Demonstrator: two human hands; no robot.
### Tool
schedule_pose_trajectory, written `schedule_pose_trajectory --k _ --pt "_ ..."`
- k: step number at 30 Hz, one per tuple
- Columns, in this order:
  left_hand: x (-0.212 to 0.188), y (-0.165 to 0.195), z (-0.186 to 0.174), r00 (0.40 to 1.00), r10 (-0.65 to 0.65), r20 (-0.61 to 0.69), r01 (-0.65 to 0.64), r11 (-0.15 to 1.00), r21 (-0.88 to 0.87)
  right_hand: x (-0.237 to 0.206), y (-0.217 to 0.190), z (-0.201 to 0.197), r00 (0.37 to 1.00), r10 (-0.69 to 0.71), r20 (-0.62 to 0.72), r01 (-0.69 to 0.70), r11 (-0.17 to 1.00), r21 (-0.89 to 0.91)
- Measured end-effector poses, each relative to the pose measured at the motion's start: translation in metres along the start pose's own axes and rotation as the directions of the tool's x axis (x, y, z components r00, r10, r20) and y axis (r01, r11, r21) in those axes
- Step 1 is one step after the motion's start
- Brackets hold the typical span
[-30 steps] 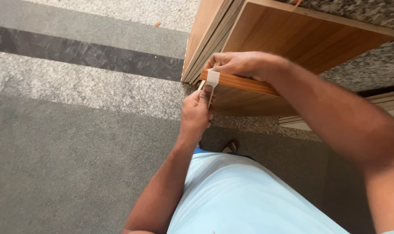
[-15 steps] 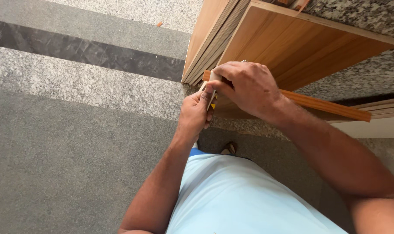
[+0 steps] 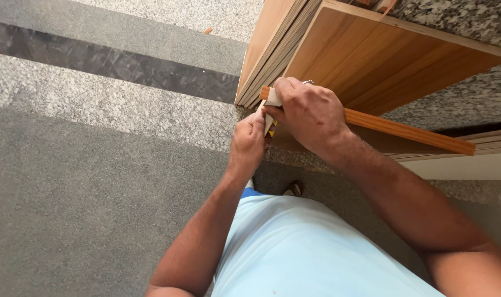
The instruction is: The person applies adhesive to the edge of a wooden board using a brush, then attaches a thin wooden strip to the glued edge. They secure the strip in place by applying multiple pieces of masking tape along its length. The process is repeated for a second board, with the person applying glue, attaching the strip, and taping it down.
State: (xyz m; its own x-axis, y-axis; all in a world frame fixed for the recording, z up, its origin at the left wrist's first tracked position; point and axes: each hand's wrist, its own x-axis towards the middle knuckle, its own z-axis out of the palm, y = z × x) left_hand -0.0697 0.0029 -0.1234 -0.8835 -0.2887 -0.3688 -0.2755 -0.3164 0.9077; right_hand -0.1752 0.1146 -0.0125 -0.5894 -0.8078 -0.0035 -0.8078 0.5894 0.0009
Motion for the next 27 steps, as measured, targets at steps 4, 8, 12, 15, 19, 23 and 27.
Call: schedule_pose_trajectory --k 4,8,12,15,19,23,27 --pt "-0.009 -0.008 0.012 0.926 -0.350 0.141 0.314 0.922 0.228 0.001 -0.001 0.002 0.999 -0.004 0.049 0.007 0.998 -0.063" --pt "-0.044 0.001 0.017 0.948 -0.249 0.200 0.185 0.939 0.292 -0.013 0.003 -0.017 0.995 -0.094 0.037 0.090 0.991 0.100" --pt "-0.070 0.028 0.018 0.920 0.208 0.331 -0.183 0.977 -0.105 -0.046 0.026 -0.050 0.980 -0.171 -0.097 0.195 0.909 0.368" --pt "-0.088 0.045 0.028 0.902 0.266 0.340 -0.230 0.963 -0.142 -0.063 0.023 -0.049 0.934 -0.209 -0.290 0.289 0.919 0.269" --pt "-0.097 0.054 0.044 0.791 0.569 0.227 -0.611 0.753 0.245 -0.058 0.029 -0.034 0.994 0.097 -0.060 -0.015 0.632 0.775" --pt "-0.088 0.050 0.049 1.000 -0.027 0.014 0.024 0.988 0.154 -0.038 0.053 -0.033 0.982 0.188 -0.010 -0.128 0.708 0.694" --pt "-0.083 0.040 0.057 0.986 0.161 -0.050 -0.154 0.981 0.116 -0.019 0.064 -0.037 0.938 0.220 0.270 -0.345 0.478 0.808"
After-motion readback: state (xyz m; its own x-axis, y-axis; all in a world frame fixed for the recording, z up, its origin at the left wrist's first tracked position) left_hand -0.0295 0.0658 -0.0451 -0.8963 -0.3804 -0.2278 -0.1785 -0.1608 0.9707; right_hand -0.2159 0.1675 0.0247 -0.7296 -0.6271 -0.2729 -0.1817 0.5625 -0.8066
